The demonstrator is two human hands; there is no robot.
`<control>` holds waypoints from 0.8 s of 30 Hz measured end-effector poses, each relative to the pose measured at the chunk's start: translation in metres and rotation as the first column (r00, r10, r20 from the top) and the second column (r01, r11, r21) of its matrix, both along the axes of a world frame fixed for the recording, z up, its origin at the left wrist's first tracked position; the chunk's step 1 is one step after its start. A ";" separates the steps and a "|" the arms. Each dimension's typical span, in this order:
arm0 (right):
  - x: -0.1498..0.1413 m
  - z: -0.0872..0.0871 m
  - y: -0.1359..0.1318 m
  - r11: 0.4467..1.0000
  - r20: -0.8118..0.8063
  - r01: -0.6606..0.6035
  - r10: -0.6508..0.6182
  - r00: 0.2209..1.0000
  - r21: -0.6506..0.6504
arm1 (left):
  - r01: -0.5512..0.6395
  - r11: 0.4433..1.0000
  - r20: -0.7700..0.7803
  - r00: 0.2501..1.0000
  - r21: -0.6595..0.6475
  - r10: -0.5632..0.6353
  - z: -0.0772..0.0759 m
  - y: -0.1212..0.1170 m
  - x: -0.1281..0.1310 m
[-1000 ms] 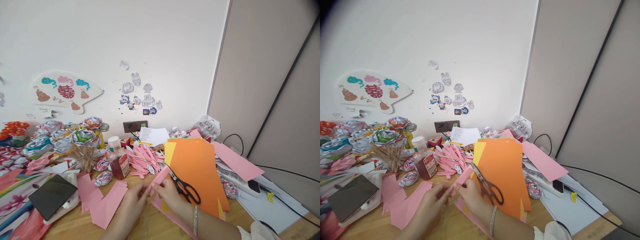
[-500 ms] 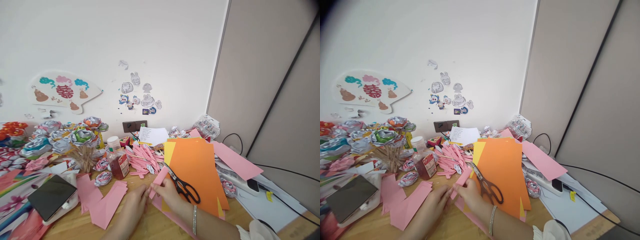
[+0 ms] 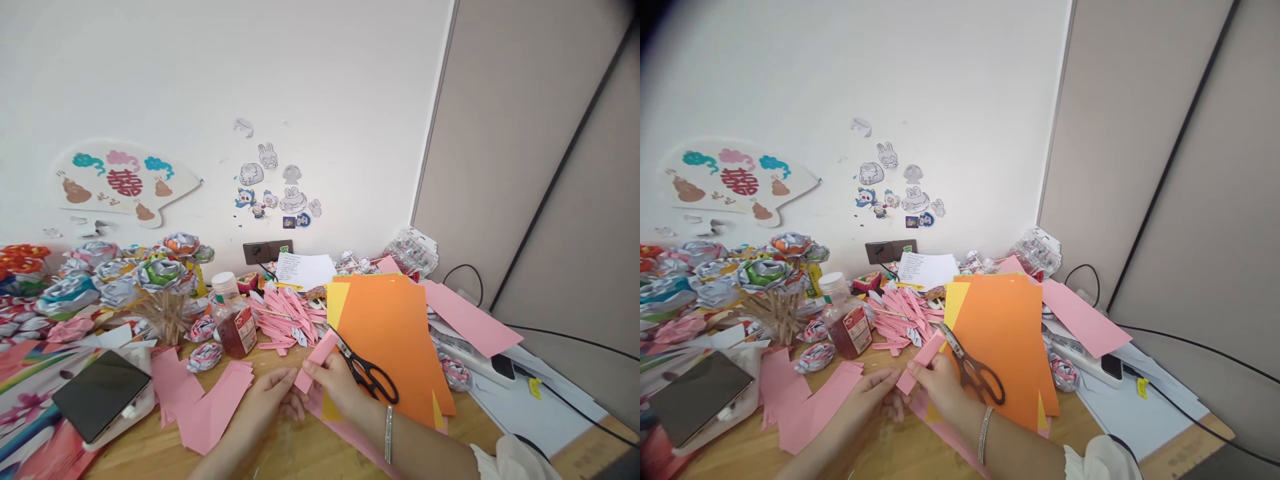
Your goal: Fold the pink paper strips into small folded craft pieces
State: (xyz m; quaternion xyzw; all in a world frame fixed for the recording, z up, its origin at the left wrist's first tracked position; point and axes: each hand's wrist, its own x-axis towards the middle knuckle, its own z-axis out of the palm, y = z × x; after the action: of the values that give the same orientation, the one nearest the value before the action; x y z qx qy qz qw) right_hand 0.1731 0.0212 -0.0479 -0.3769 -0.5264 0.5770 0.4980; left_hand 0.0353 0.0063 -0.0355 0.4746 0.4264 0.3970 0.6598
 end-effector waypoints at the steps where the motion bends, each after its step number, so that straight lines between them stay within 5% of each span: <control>1: 0.000 0.002 -0.001 1.000 -0.021 0.001 -0.001 1.000 -0.011 | 0.003 1.000 0.018 1.000 -0.012 -0.003 -0.001 0.000 -0.001; 9: 0.000 0.003 -0.001 0.999 -0.069 0.023 -0.026 0.997 -0.041 | -0.016 0.999 -0.003 1.000 -0.051 0.016 0.001 0.002 -0.001; 18: 0.002 0.000 0.001 0.997 0.028 0.074 -0.074 0.997 -0.025 | 0.000 0.976 -0.286 0.956 0.216 0.063 0.009 -0.007 0.005; 24: 0.000 0.002 -0.003 0.995 0.047 0.097 -0.096 0.994 -0.020 | -0.001 0.982 -0.369 0.927 0.191 0.073 0.013 -0.013 0.013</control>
State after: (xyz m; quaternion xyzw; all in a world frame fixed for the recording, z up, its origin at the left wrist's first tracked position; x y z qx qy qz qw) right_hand 0.1729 0.0181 -0.0461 -0.4206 -0.5125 0.5493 0.5087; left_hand 0.0483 -0.0071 -0.0227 0.5933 0.5139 0.3499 0.5113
